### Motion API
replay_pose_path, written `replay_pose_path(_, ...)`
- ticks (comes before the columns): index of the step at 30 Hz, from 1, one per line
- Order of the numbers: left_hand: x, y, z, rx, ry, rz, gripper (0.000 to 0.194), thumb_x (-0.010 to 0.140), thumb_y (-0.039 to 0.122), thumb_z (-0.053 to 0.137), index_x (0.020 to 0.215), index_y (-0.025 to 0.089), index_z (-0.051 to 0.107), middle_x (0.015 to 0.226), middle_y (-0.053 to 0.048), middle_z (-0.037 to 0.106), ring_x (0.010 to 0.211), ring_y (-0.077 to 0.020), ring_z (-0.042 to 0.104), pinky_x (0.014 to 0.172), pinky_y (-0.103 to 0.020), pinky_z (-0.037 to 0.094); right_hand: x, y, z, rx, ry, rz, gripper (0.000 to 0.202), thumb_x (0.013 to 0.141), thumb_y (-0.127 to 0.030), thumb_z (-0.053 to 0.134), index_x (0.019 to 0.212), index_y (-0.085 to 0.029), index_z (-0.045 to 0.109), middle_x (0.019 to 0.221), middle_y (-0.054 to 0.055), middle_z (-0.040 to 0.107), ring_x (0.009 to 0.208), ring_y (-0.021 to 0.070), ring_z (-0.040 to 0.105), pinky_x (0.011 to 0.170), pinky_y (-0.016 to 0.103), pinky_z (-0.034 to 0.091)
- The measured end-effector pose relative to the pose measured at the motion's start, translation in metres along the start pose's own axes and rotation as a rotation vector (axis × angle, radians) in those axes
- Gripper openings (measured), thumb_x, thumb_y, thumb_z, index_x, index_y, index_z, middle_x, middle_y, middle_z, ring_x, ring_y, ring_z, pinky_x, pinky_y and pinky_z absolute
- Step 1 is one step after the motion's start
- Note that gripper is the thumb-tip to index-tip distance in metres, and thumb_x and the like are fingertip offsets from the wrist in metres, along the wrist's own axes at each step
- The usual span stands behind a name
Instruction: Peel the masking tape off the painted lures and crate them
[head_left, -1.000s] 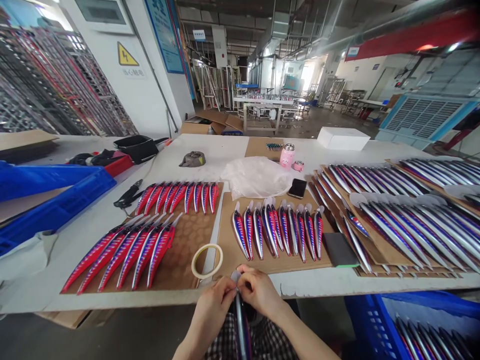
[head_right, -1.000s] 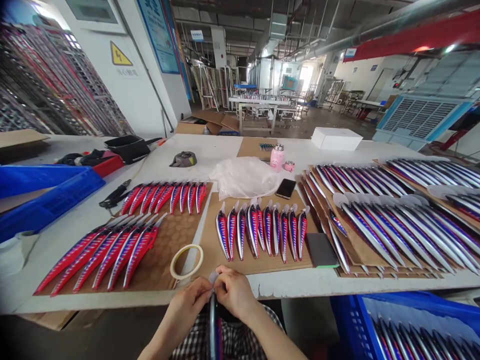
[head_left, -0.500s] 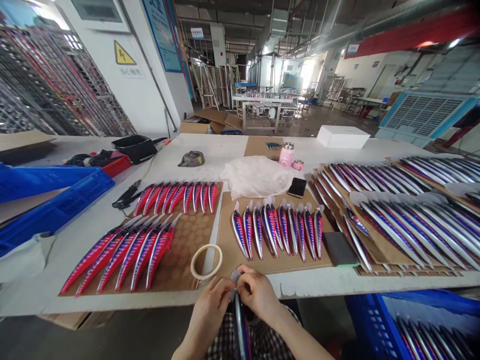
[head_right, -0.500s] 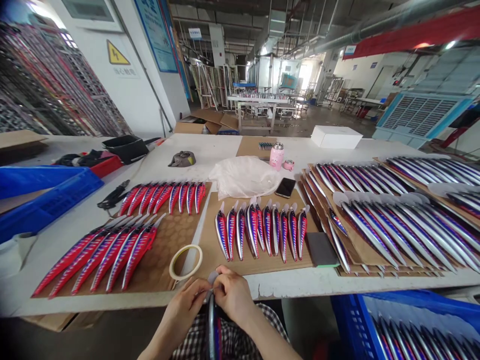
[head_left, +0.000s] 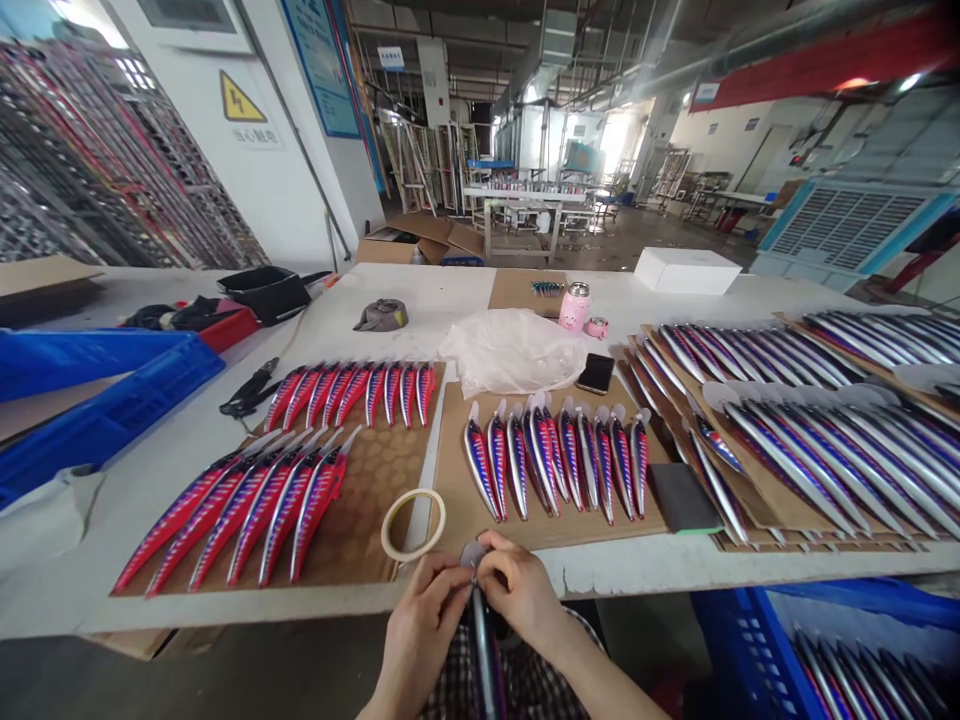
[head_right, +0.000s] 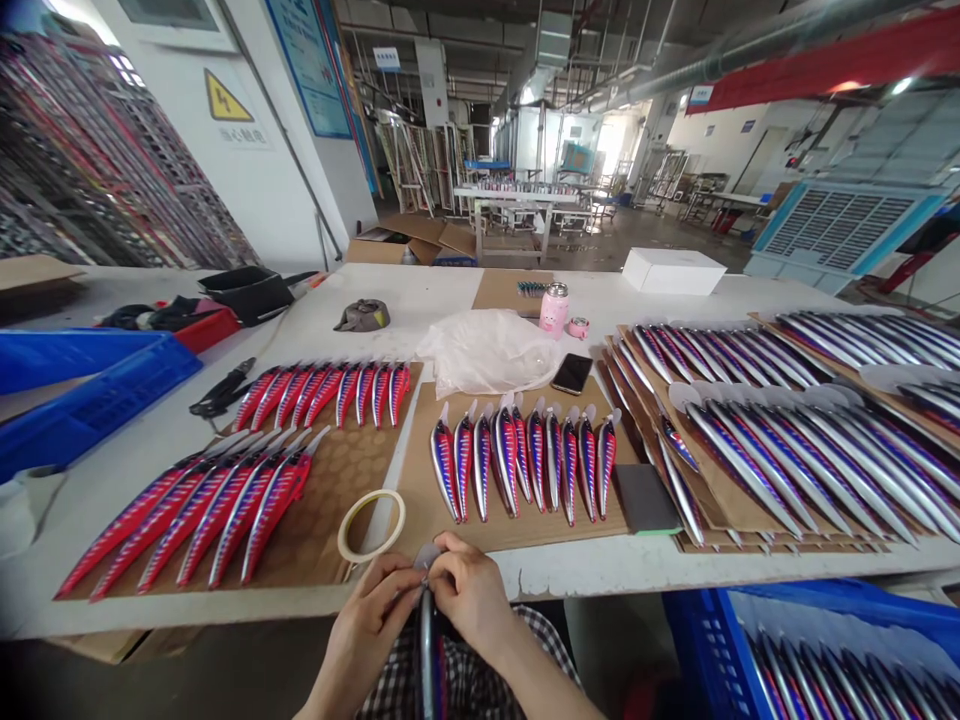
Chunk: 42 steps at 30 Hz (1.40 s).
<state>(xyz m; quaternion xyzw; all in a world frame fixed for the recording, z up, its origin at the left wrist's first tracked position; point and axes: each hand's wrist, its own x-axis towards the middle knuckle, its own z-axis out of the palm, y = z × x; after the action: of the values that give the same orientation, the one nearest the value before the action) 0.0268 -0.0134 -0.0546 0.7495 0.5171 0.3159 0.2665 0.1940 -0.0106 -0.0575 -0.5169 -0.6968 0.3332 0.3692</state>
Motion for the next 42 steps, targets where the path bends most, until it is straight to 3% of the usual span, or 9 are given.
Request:
replay_pose_path(3, 0.0, 0.001, 0.001, 0.039, 0.01, -0.002, 0.016, 0.086, 0.029, 0.053, 0.082, 0.027, 0.068, 0.093, -0.002, 0.061, 0.085, -0.0177, 0.062, 0.075, -0.027, 0.051, -0.001, 0.0, -0.001, 0.017, 0.014, 0.042, 0.022, 0.072, 0.001, 0.056, 0.073, -0.02, 0.065, 0.108, 0.004, 0.066, 0.097, 0.0173, 0.064, 0.082, 0.024, 0.047)
replay_pose_path(8, 0.0, -0.001, 0.003, 0.054, -0.006, 0.019, 0.017, 0.087, 0.029, 0.052, 0.082, 0.026, 0.067, 0.093, -0.003, 0.06, 0.081, -0.0159, 0.062, 0.067, -0.023, 0.051, 0.001, -0.012, -0.013, -0.062, -0.129, 0.022, 0.043, 0.078, -0.003, 0.05, 0.116, -0.023, 0.058, 0.143, 0.008, 0.043, 0.12, 0.0208, 0.054, 0.097, 0.03, 0.043)
replay_pose_path(11, -0.001, -0.002, 0.003, 0.071, -0.007, 0.02, 0.017, 0.088, 0.029, 0.05, 0.083, 0.026, 0.066, 0.093, -0.002, 0.06, 0.08, -0.0151, 0.062, 0.068, -0.023, 0.05, 0.004, -0.017, -0.02, -0.072, -0.21, 0.033, 0.029, 0.081, -0.005, 0.051, 0.099, -0.023, 0.065, 0.138, 0.005, 0.048, 0.118, 0.021, 0.055, 0.095, 0.029, 0.044)
replay_pose_path(16, -0.001, -0.002, 0.002, 0.106, 0.005, 0.008, 0.016, 0.087, 0.029, 0.05, 0.08, 0.026, 0.065, 0.091, 0.0, 0.061, 0.076, -0.0143, 0.062, 0.065, -0.022, 0.05, 0.007, -0.013, -0.02, 0.016, -0.16, 0.132, 0.017, 0.074, -0.005, 0.064, 0.065, -0.018, 0.061, 0.11, 0.004, 0.064, 0.105, 0.0187, 0.061, 0.086, 0.024, 0.044)
replay_pose_path(24, 0.003, -0.002, 0.0, 0.076, -0.031, -0.026, 0.018, 0.088, 0.031, 0.049, 0.079, 0.026, 0.064, 0.091, 0.0, 0.062, 0.082, -0.0154, 0.062, 0.069, -0.024, 0.049, 0.004, -0.01, -0.02, 0.072, -0.086, 0.068, 0.019, 0.086, -0.009, 0.052, 0.082, -0.019, 0.068, 0.105, 0.004, 0.066, 0.096, 0.0157, 0.063, 0.084, 0.024, 0.044)
replay_pose_path(30, 0.004, 0.002, -0.001, 0.056, -0.038, -0.055, 0.02, 0.088, 0.033, 0.049, 0.077, 0.025, 0.064, 0.09, 0.0, 0.062, 0.082, -0.0159, 0.063, 0.07, -0.025, 0.049, 0.008, -0.017, -0.012, 0.068, -0.042, 0.081, 0.023, 0.078, -0.002, 0.054, 0.069, -0.02, 0.066, 0.085, -0.002, 0.065, 0.079, 0.0122, 0.063, 0.072, 0.02, 0.045)
replay_pose_path(36, 0.002, -0.001, -0.002, 0.016, -0.059, -0.08, 0.019, 0.087, 0.032, 0.05, 0.077, 0.025, 0.064, 0.089, 0.0, 0.062, 0.081, -0.0168, 0.063, 0.068, -0.026, 0.05, 0.008, -0.021, 0.001, -0.099, 0.025, 0.16, 0.021, 0.074, -0.003, 0.055, 0.067, -0.02, 0.064, 0.088, -0.001, 0.068, 0.079, 0.0152, 0.066, 0.075, 0.024, 0.048)
replay_pose_path(39, 0.002, -0.002, -0.003, -0.022, -0.062, -0.064, 0.017, 0.086, 0.03, 0.051, 0.08, 0.026, 0.066, 0.09, -0.001, 0.062, 0.084, -0.0173, 0.063, 0.072, -0.027, 0.051, -0.006, -0.017, 0.01, -0.13, 0.1, 0.169, 0.026, 0.075, -0.003, 0.051, 0.085, -0.021, 0.067, 0.112, 0.005, 0.066, 0.099, 0.0206, 0.065, 0.089, 0.032, 0.05)
replay_pose_path(42, 0.001, -0.003, -0.003, -0.047, -0.051, -0.042, 0.016, 0.086, 0.028, 0.052, 0.081, 0.026, 0.067, 0.092, -0.001, 0.063, 0.086, -0.0178, 0.063, 0.075, -0.027, 0.052, -0.037, -0.007, 0.024, -0.107, 0.126, 0.075, 0.05, 0.077, -0.009, 0.054, 0.126, -0.018, 0.053, 0.141, 0.012, 0.047, 0.129, 0.0261, 0.045, 0.106, 0.041, 0.04)
